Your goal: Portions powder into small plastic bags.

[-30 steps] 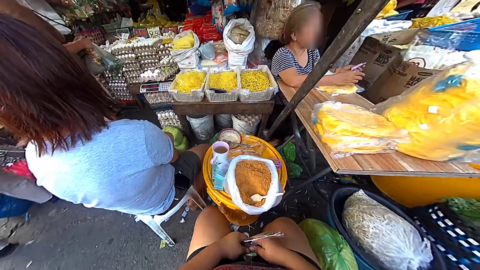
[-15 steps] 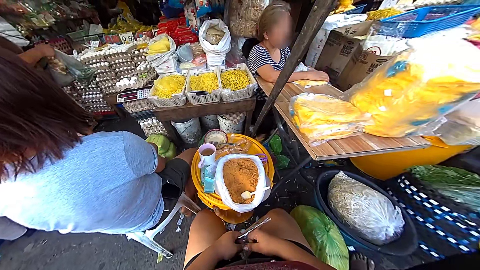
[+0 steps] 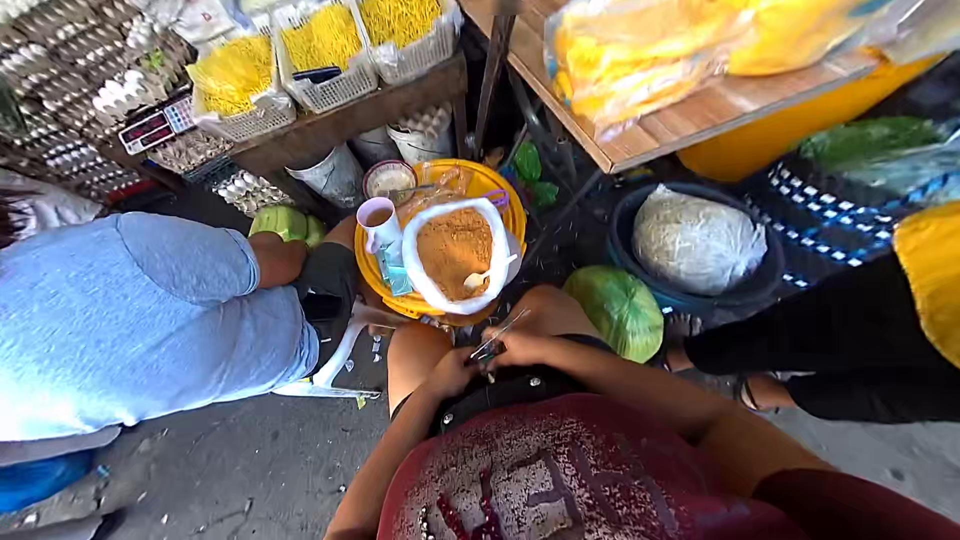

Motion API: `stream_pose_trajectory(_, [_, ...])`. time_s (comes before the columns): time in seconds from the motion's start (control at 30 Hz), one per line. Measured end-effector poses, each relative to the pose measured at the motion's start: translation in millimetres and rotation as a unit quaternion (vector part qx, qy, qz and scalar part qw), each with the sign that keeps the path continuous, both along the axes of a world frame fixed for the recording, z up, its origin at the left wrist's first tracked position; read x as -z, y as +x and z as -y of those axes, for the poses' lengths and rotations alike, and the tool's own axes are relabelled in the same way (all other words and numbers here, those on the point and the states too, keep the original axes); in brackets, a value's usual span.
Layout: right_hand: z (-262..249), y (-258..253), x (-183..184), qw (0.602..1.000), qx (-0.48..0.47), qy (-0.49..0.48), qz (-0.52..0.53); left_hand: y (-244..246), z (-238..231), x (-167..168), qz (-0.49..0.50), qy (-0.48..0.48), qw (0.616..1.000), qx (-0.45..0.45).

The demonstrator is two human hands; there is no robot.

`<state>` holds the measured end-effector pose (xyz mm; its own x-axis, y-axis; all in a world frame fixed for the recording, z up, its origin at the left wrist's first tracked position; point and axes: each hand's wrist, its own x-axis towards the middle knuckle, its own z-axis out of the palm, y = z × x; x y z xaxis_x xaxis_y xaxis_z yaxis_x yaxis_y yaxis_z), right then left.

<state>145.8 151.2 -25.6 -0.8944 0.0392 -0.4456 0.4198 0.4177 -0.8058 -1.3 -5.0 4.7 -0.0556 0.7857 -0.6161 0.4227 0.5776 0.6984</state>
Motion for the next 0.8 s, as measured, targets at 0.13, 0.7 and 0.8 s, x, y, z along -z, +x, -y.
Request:
stream_pose_trajectory(0.13, [-6.2, 1.7, -17.4, 0.999, -0.046, 0.02, -0.008, 0.1, 2.8, -2.9, -0.025, -0.009, 1.0, -0.003])
stream_pose_trajectory(0.7, [-127.6, 53.0, -43.2, 0.786, 0.6, 0.046, -0.14, 13.5, 2.3, -63.6, 0.044, 0.204, 0.972, -0.105])
stream_pose_trajectory(0.8, [-98.6, 52.4, -44.7, 0.802, 0.576, 0.01, -0.157, 16.6, 1.8, -61.9, 0.075, 0.223, 0.964, -0.123])
